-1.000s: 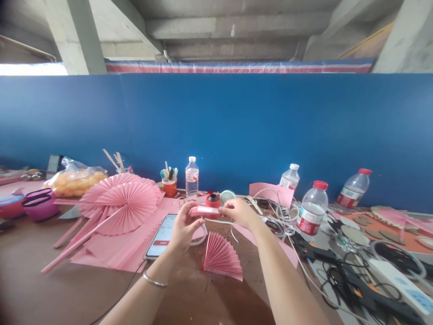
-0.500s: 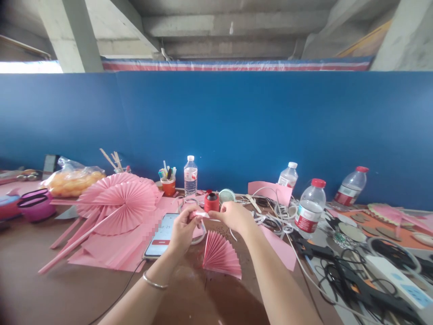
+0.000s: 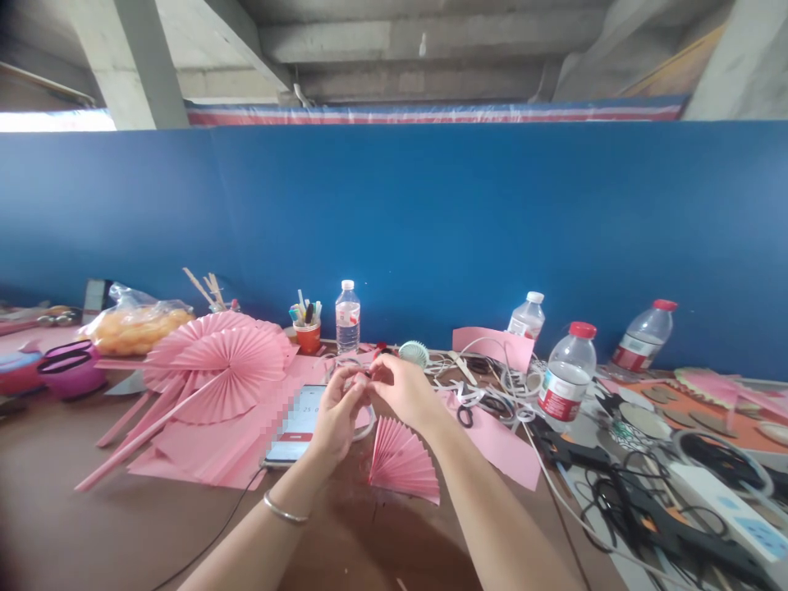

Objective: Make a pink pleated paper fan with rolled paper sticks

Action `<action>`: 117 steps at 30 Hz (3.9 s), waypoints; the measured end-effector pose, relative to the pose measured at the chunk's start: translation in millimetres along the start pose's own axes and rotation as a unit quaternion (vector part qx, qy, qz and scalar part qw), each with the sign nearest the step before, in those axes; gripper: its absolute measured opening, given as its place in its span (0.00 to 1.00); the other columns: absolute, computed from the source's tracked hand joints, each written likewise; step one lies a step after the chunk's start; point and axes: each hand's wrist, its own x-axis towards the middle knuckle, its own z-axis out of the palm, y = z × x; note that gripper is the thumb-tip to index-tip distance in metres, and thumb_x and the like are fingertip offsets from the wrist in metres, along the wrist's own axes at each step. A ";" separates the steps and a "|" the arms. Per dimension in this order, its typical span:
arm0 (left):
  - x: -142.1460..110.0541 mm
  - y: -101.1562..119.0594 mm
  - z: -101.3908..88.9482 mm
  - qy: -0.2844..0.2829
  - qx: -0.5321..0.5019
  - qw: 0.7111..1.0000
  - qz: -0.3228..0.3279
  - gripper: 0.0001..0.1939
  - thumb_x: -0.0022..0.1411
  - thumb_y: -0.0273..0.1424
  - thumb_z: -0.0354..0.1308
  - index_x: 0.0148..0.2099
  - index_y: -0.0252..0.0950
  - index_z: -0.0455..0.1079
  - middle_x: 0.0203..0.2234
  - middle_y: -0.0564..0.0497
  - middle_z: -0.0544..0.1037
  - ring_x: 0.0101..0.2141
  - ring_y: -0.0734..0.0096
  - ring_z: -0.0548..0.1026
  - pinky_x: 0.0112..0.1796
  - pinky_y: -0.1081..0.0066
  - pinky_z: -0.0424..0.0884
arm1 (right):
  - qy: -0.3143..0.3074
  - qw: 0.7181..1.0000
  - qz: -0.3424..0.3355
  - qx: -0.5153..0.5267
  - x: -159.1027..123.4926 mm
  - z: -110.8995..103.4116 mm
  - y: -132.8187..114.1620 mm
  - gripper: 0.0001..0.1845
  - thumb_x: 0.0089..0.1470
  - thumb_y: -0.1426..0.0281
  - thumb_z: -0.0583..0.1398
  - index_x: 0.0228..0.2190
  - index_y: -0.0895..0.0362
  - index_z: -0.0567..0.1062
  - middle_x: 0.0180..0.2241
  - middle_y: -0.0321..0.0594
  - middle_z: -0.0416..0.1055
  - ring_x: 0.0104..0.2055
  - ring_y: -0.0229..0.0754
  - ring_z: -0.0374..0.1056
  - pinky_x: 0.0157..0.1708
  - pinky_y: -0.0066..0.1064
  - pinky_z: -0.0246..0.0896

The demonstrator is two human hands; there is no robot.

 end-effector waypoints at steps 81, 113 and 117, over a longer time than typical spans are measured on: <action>1.0 -1.2 -2.4 0.102 -0.043 0.994 -0.026 0.11 0.45 0.32 0.63 0.32 0.31 0.71 0.27 0.48 0.76 0.29 0.72 0.73 0.32 0.74 0.67 | 0.201 0.949 -0.167 -0.175 1.2 36.8 12.1 0.09 0.53 0.72 0.54 0.31 0.56 0.75 0.39 0.44 0.71 0.42 0.44 0.65 0.43 0.36 0.60; 1.3 6.1 -6.3 0.099 0.224 0.969 0.018 0.10 0.51 0.35 0.57 0.32 0.34 0.73 0.24 0.50 0.77 0.26 0.71 0.73 0.29 0.73 0.67 | 0.216 0.934 -0.187 -0.214 -1.8 40.7 12.3 0.12 0.54 0.74 0.51 0.32 0.58 0.74 0.30 0.44 0.71 0.34 0.41 0.66 0.35 0.32 0.63; -2.2 11.0 -4.2 0.099 0.266 0.957 0.051 0.08 0.52 0.34 0.55 0.31 0.35 0.73 0.23 0.51 0.76 0.25 0.72 0.72 0.28 0.74 0.66 | 0.208 0.935 -0.189 -0.216 -3.3 41.5 14.7 0.11 0.54 0.74 0.51 0.32 0.58 0.74 0.32 0.43 0.72 0.35 0.41 0.67 0.37 0.30 0.62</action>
